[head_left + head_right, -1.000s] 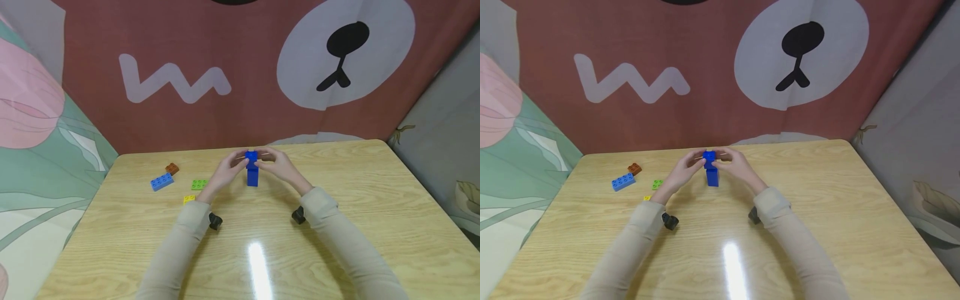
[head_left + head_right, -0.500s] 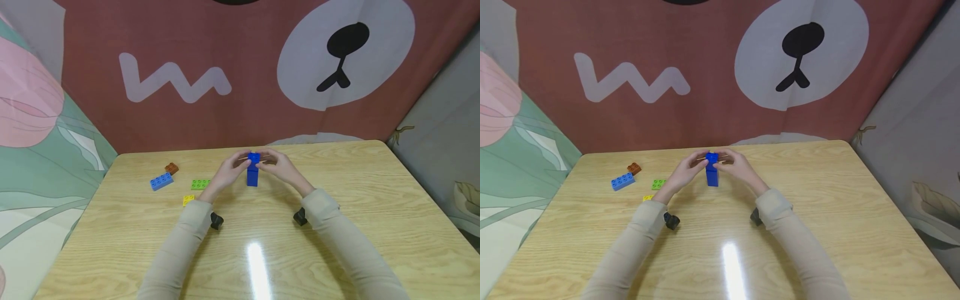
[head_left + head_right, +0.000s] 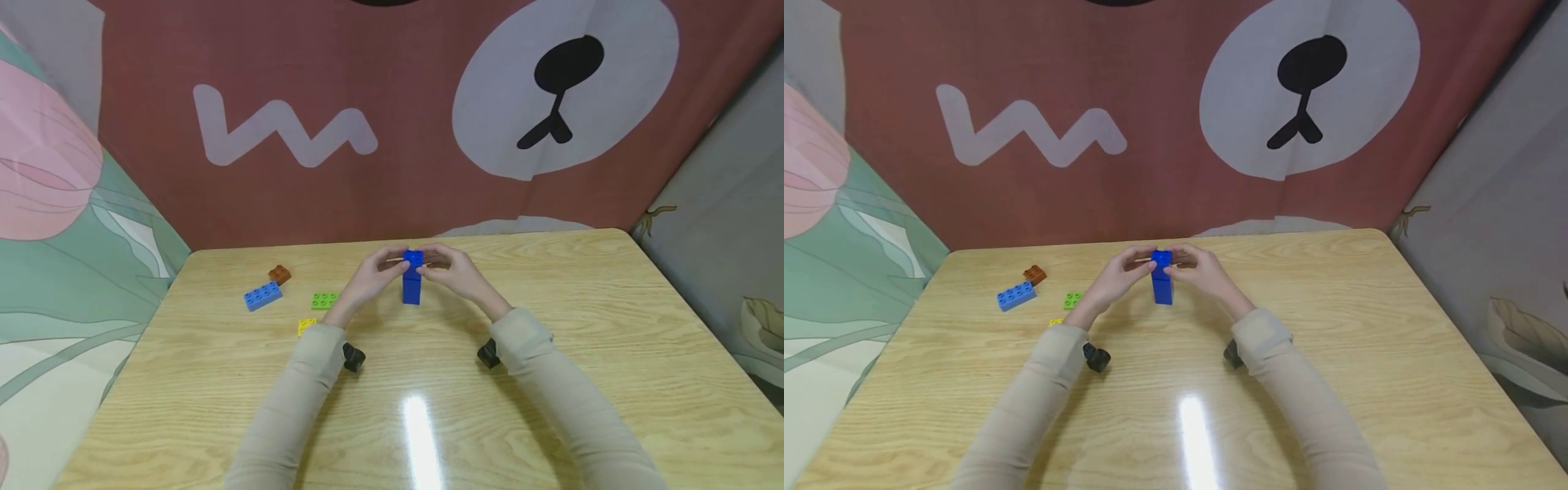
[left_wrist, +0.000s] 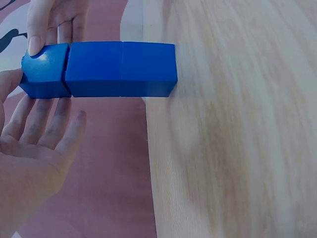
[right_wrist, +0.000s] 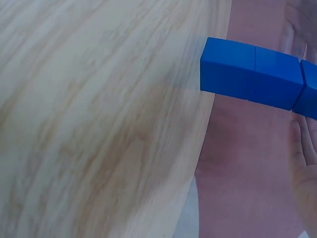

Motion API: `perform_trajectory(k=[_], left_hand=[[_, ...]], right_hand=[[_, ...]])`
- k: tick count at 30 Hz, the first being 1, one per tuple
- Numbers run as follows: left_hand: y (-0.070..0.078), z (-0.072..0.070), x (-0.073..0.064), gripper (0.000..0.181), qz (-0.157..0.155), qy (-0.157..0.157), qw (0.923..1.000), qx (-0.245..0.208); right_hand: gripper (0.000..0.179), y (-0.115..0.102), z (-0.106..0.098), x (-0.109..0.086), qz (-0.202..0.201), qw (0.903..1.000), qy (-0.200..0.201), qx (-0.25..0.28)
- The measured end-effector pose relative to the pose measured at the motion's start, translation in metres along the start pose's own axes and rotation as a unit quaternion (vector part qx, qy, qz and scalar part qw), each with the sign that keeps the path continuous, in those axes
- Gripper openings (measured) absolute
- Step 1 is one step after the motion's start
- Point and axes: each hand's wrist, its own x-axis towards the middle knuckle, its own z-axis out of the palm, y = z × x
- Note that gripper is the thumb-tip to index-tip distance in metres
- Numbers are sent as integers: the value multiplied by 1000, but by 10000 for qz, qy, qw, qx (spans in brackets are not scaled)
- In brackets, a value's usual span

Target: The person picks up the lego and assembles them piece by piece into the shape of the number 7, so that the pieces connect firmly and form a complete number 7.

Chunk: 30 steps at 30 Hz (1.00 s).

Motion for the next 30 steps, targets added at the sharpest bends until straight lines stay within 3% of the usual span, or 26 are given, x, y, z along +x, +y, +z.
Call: perform_trajectory(k=[18,30], left_hand=[[2,-1,4,44,-66,32,10000,40],[1,-8,-1,47,-24,-215,9991,366]], right_hand=[[50,3,2,-2,-94,9999,39,-101],[52,0,3,-1,10,9995,106,-302]])
